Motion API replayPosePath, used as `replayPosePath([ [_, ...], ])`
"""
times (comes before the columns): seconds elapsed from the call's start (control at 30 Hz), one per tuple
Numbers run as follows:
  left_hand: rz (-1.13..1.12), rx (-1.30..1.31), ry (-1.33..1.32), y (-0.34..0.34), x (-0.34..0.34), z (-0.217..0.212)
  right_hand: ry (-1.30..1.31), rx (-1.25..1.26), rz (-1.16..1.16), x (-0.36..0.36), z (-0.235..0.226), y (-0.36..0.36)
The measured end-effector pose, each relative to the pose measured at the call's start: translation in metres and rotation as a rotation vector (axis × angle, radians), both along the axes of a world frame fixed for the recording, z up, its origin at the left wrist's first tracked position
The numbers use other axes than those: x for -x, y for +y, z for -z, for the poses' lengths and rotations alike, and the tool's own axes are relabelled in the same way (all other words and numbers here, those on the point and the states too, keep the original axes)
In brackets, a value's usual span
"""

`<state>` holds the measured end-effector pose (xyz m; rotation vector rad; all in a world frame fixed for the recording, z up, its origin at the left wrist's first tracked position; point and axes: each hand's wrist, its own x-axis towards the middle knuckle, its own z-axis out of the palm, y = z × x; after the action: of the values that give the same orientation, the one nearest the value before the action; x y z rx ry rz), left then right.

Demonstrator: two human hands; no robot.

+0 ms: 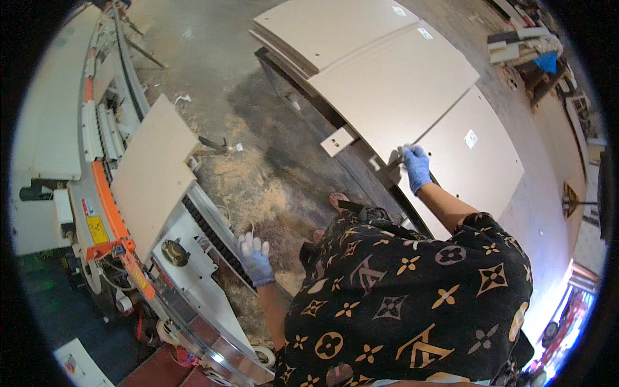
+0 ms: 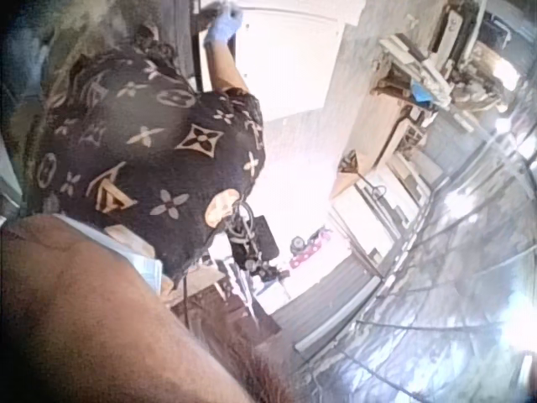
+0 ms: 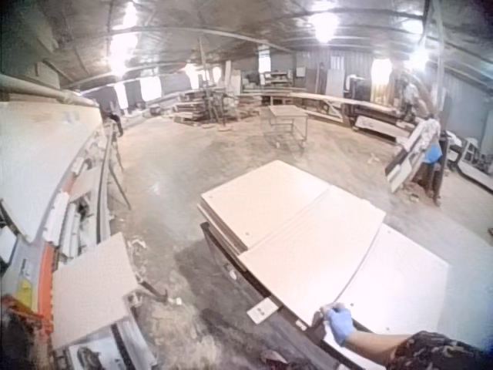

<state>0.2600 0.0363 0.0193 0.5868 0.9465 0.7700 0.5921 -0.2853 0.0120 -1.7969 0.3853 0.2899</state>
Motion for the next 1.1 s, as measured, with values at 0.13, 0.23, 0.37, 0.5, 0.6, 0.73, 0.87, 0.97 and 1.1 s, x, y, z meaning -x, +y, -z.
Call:
replayPosePath([
  [0.13,0.303,0.040,0.022,-0.021,-0.056,0.017,0.615,-0.551,0.192,0.025,0.023,-0.008],
  [0.23,0.443,0.071,-0.008,-0.033,-0.090,0.020,0.494,-0.761,0.176,0.014,0.024,0.016],
  [0.37,0.683,0.045,0.037,-0.046,-0.122,0.008,0.233,-0.540,0.183,0.011,0.000,0.031],
  [0.5,0.925,0.057,-0.002,-0.072,-0.156,-0.004,0.127,-0.548,0.100,0.039,-0.031,0.025],
  [0.6,1.007,0.251,-0.015,-0.098,-0.194,-0.001,0.311,-0.572,0.040,0.078,-0.047,0.025],
  [0.73,0.944,0.227,0.168,-0.106,-0.203,0.006,0.307,-0.434,-0.338,0.121,-0.053,0.036],
  [0.87,0.958,0.158,-0.065,-0.068,-0.157,-0.003,0.340,-0.792,-0.367,0.091,-0.058,0.037],
  [0.97,0.928,0.131,-0.091,-0.037,-0.109,-0.017,0.387,-0.966,0.029,0.029,-0.065,0.022],
  [1.1,0.800,0.059,0.109,0.002,-0.035,-0.036,0.363,-0.847,-0.080,0.022,-0.066,0.029],
])
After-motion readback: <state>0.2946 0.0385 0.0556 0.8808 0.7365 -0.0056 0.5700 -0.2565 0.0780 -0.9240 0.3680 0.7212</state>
